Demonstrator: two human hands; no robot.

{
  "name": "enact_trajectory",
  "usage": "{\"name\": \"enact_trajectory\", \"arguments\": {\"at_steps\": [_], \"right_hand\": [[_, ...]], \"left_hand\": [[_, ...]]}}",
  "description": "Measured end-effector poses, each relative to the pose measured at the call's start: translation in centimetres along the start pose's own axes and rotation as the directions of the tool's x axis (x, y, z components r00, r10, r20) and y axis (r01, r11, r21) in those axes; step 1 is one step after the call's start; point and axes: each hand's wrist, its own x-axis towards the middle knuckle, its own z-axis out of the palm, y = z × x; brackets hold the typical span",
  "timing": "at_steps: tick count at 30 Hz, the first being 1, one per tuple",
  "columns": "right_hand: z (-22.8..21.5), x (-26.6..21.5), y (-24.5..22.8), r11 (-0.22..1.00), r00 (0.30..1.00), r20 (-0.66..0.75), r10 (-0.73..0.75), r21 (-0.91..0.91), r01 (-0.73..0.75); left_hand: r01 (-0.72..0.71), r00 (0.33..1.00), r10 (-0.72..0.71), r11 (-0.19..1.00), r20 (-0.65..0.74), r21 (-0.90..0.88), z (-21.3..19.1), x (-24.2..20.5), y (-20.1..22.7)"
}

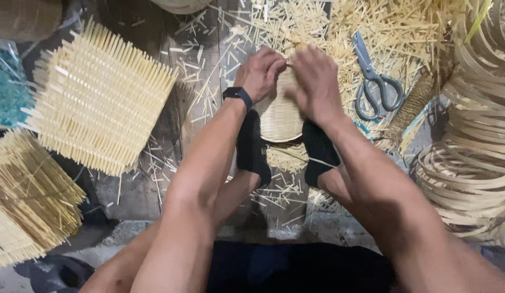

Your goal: The person repeatedly picks up square bamboo mats, places them on a circular wooden block, and uses shears to trim the edges. Trimmed mats are stacked nearby while bamboo offcuts accumulate on the floor.

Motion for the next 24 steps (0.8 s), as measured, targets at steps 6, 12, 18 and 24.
{"name": "enact_trajectory", "arguments": {"at_steps": [6, 12, 18, 24], "right_hand": [[3.4, 1.3, 5.7, 0.873, 0.908, -0.059, 0.414, 0.310, -0.378], [4.7, 0.8, 7.7, 0.702, 0.853, 0.100, 0.512, 0.524, -0.483], [-6.7, 0.6, 4.8, 0.880, 0.885, -0.017, 0.465, 0.120, -0.460], [-26.5, -7.7, 3.0, 0.742, 0.855, 0.211, 0.473, -0.619, -0.258]], "left_hand": [[0.253, 0.966, -0.254, 0.967, -0.038, -0.041, 2.0, 0.9, -3.1], [0.368, 0.929, -0.366, 0.886, 0.059, -0.282, 3.1, 0.7, -7.8], [0.448, 0.893, -0.436, 0.829, 0.116, -0.334, 4.1, 0.8, -10.0], [0.340, 0.939, -0.304, 0.897, 0.164, -0.281, -0.3, -0.8, -1.3]]}}
